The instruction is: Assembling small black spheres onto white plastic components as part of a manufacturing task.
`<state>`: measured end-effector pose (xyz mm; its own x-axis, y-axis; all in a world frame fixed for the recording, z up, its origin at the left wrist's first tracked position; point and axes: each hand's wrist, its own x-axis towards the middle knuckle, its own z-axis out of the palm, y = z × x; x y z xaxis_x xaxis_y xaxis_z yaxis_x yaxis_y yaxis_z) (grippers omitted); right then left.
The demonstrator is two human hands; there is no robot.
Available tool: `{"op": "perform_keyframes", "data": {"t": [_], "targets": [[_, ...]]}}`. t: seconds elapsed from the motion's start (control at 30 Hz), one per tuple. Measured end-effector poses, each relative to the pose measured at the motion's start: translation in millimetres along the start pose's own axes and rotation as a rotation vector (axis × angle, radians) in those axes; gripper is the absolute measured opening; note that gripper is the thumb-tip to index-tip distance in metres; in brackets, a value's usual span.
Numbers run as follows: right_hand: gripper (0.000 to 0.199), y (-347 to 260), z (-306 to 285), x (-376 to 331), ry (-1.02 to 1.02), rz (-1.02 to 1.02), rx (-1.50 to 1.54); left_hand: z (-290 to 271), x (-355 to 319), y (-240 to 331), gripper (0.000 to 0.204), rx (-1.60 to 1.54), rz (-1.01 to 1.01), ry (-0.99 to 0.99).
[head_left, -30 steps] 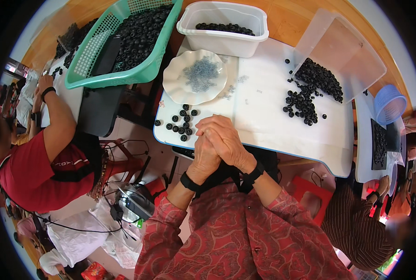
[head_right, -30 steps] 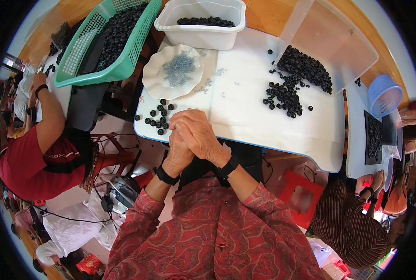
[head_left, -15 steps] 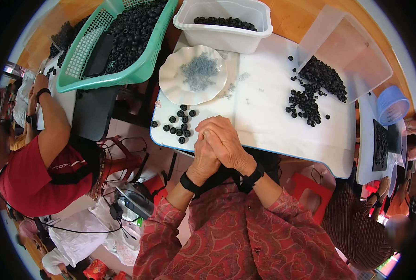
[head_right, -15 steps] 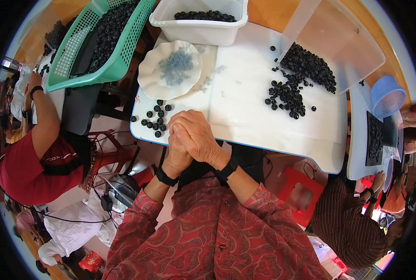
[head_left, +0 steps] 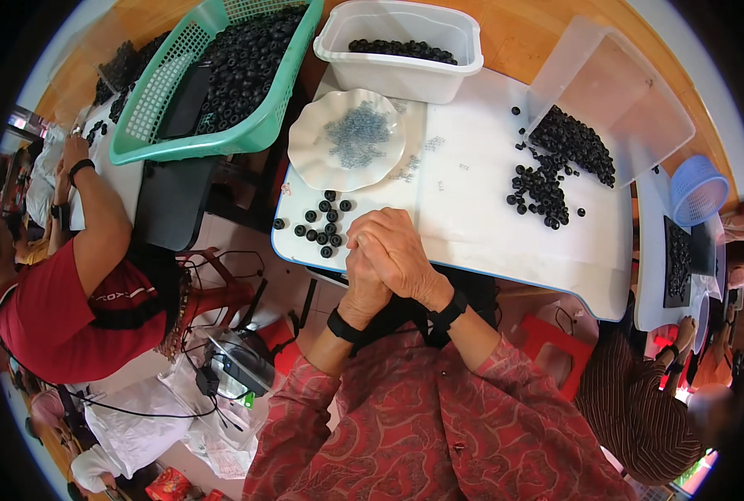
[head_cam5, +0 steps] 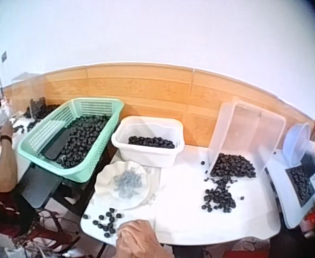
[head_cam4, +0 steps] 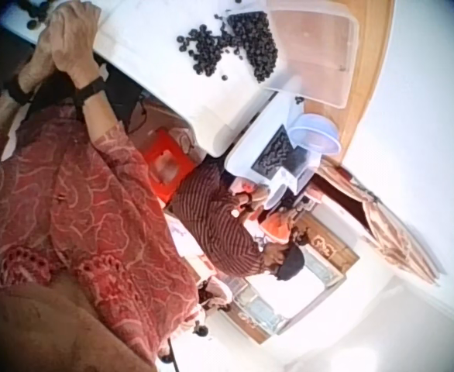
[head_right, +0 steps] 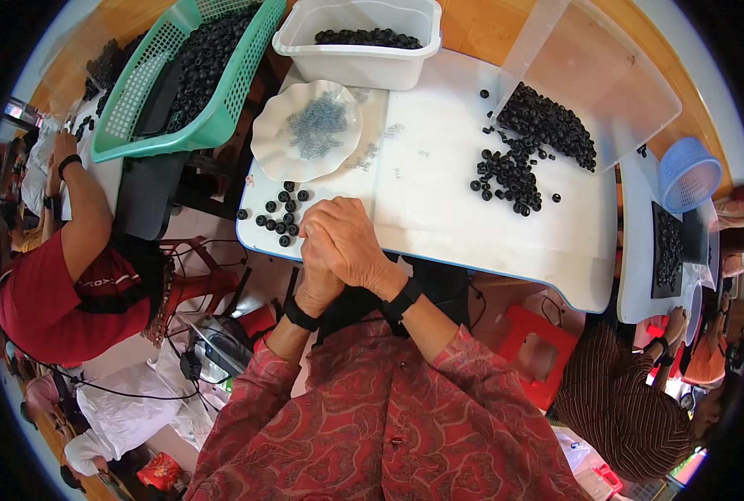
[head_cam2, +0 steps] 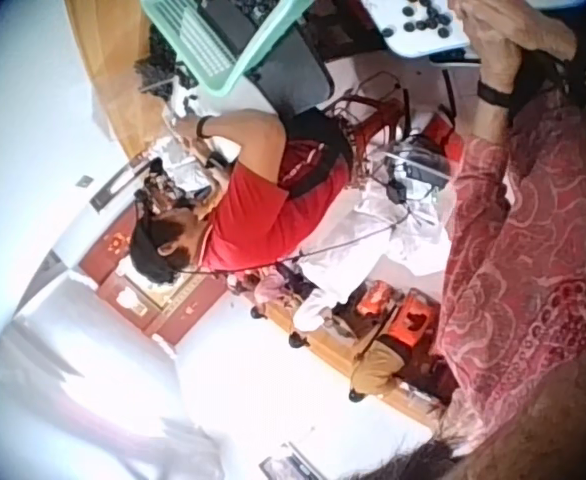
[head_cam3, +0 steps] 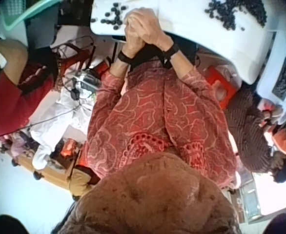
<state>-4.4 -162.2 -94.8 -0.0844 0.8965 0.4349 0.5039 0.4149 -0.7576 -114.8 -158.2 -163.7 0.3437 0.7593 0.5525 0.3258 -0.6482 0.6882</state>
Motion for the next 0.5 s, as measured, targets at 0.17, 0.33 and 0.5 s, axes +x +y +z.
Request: {"op": "perform_keyframes", "data": {"t": [0.17,0.33,0.5], "targets": [[0.022,-0.7,-2.2,-0.5,-0.043,0.011,-0.105,2.2,-3.3,-2.0,0.029,0.035,-0.014,0.015],[0.022,-1.6,-5.0,-2.1,-0.063,0.037,-0.071,5.2,-0.3,-2.3,0.031,0.054,0.017,0.02],[0.022,-2.4,-6.0,-1.5,-0.038,0.046,-0.018,4.8,-1.1,-0.4,0.029,0.081,-0.008,-0.011]]}}
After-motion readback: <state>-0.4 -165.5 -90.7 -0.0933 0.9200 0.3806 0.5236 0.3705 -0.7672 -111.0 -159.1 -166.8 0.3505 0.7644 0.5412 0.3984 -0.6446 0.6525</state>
